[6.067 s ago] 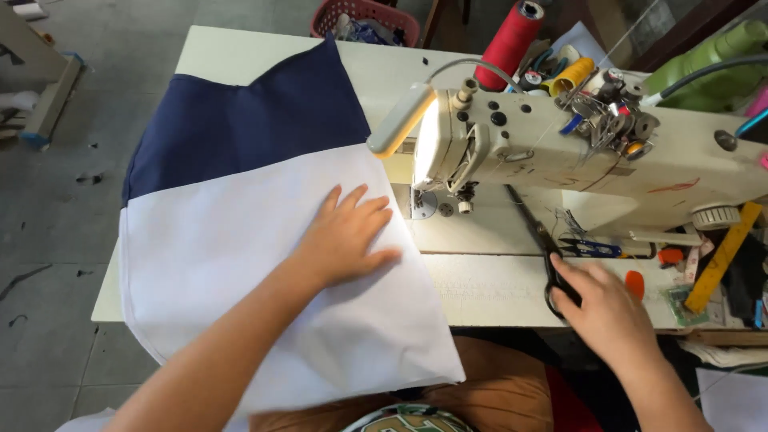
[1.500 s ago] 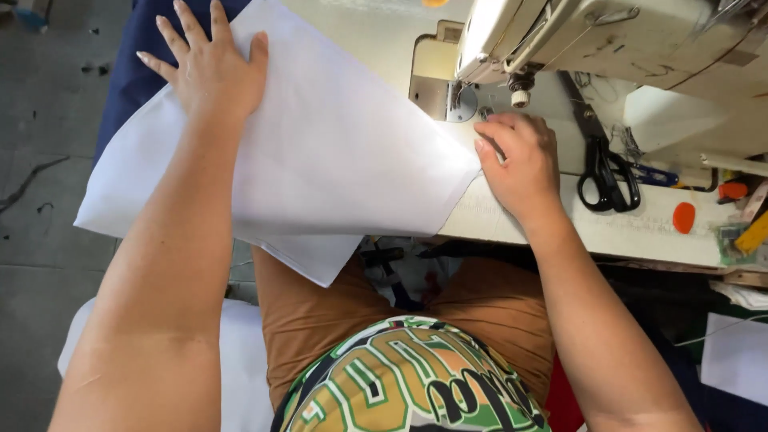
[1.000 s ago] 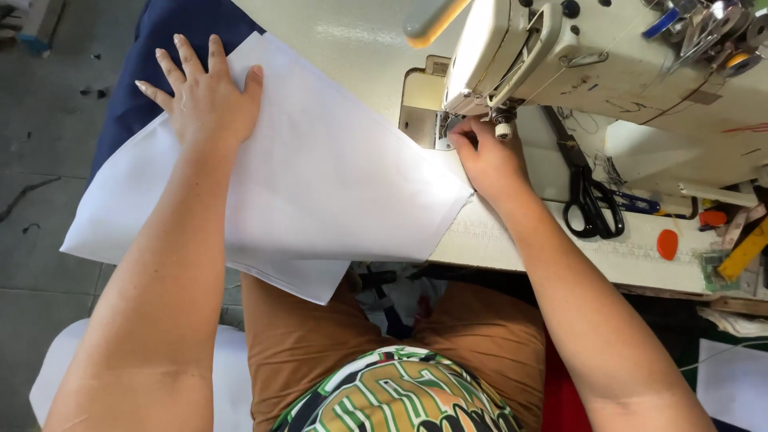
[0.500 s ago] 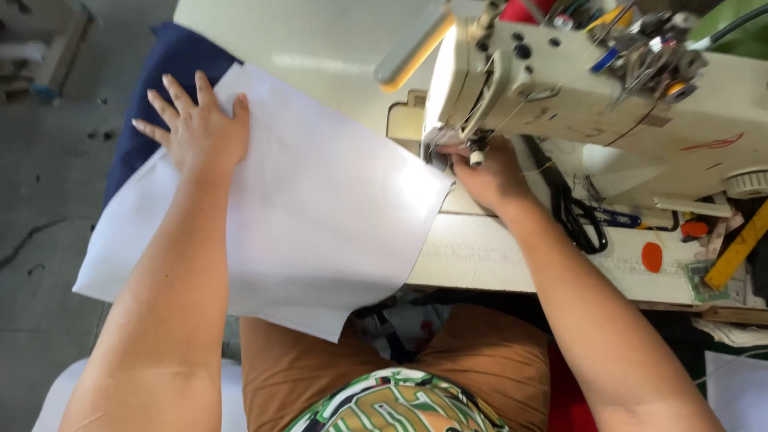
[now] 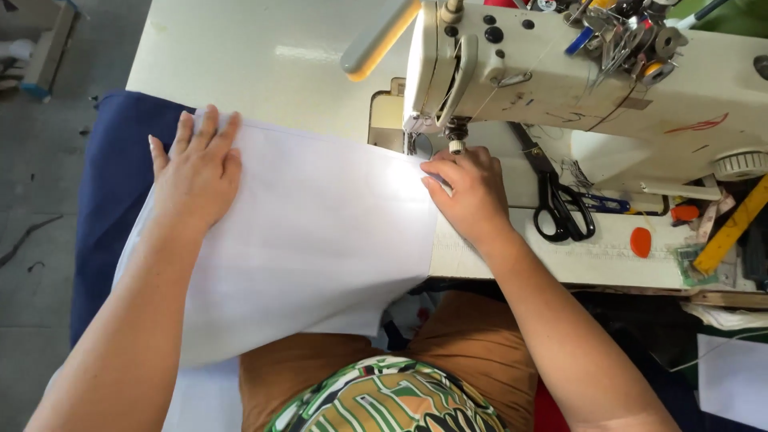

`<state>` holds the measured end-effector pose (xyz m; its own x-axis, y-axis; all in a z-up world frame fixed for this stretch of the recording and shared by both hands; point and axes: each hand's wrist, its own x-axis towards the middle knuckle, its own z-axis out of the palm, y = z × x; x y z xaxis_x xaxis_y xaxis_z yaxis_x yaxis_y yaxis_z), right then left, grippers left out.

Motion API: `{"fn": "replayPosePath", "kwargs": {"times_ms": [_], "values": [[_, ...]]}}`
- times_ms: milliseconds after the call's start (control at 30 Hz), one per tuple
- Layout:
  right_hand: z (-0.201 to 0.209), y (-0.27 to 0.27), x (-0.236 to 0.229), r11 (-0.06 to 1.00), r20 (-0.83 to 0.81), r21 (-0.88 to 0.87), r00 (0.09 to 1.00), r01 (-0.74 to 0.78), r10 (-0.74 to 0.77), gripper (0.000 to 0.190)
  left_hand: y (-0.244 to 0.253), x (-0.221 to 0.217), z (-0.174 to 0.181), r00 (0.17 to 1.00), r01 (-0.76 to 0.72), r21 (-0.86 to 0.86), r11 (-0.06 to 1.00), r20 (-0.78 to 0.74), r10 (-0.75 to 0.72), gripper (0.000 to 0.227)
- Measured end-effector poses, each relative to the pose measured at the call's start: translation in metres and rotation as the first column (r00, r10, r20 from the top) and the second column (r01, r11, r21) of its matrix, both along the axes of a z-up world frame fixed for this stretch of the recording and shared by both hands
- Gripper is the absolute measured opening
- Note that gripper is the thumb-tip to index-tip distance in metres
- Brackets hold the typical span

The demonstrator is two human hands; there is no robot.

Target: Sewing fabric panels together to create a bag using an industrial sewing machine and trimming with scissors.

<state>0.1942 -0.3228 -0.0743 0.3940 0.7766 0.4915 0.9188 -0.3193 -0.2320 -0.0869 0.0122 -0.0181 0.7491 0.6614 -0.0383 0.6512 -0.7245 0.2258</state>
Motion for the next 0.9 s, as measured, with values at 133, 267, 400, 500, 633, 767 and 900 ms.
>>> {"fn": "replayPosePath", "kwargs": {"times_ms": [133, 267, 400, 500, 633, 767, 900], "values": [[0.007, 0.001, -0.009, 0.998, -0.037, -0.064, 0.999, 0.027, -0.029, 0.029, -0.012, -0.014, 0.003, 0.997, -0.046, 0.046, 0.998, -0.055, 0.049, 0.067], [0.004, 0.001, -0.005, 0.999, -0.057, -0.020, 0.998, 0.040, -0.041, 0.021, -0.024, -0.026, 0.000, 0.994, -0.070, 0.130, 0.989, -0.069, 0.080, 0.061], [0.022, 0.004, -0.016, 0.999, -0.174, 0.046, 0.985, 0.022, -0.013, 0.006, 0.002, -0.038, 0.016, 0.997, 0.013, 0.195, 0.981, 0.071, -0.028, 0.036], [0.020, 0.005, -0.014, 0.998, -0.196, 0.041, 0.980, 0.040, -0.031, 0.006, 0.017, -0.051, -0.025, 0.964, 0.032, 0.467, 0.884, 0.218, -0.150, 0.036], [0.036, 0.007, -0.019, 0.975, -0.323, -0.184, 0.930, 0.121, -0.177, 0.033, 0.019, -0.052, -0.030, 0.947, 0.030, 0.526, 0.850, 0.258, -0.193, 0.021], [0.028, 0.001, -0.017, 0.977, -0.319, -0.181, 0.933, 0.112, -0.166, 0.010, 0.018, -0.057, -0.027, 0.852, 0.070, 0.611, 0.789, 0.375, -0.366, 0.014], [0.052, -0.037, -0.051, 0.986, -0.208, -0.018, 0.965, -0.164, 0.156, 0.006, 0.015, -0.085, -0.003, 0.884, 0.183, 0.608, 0.773, 0.242, -0.399, 0.009]]}}
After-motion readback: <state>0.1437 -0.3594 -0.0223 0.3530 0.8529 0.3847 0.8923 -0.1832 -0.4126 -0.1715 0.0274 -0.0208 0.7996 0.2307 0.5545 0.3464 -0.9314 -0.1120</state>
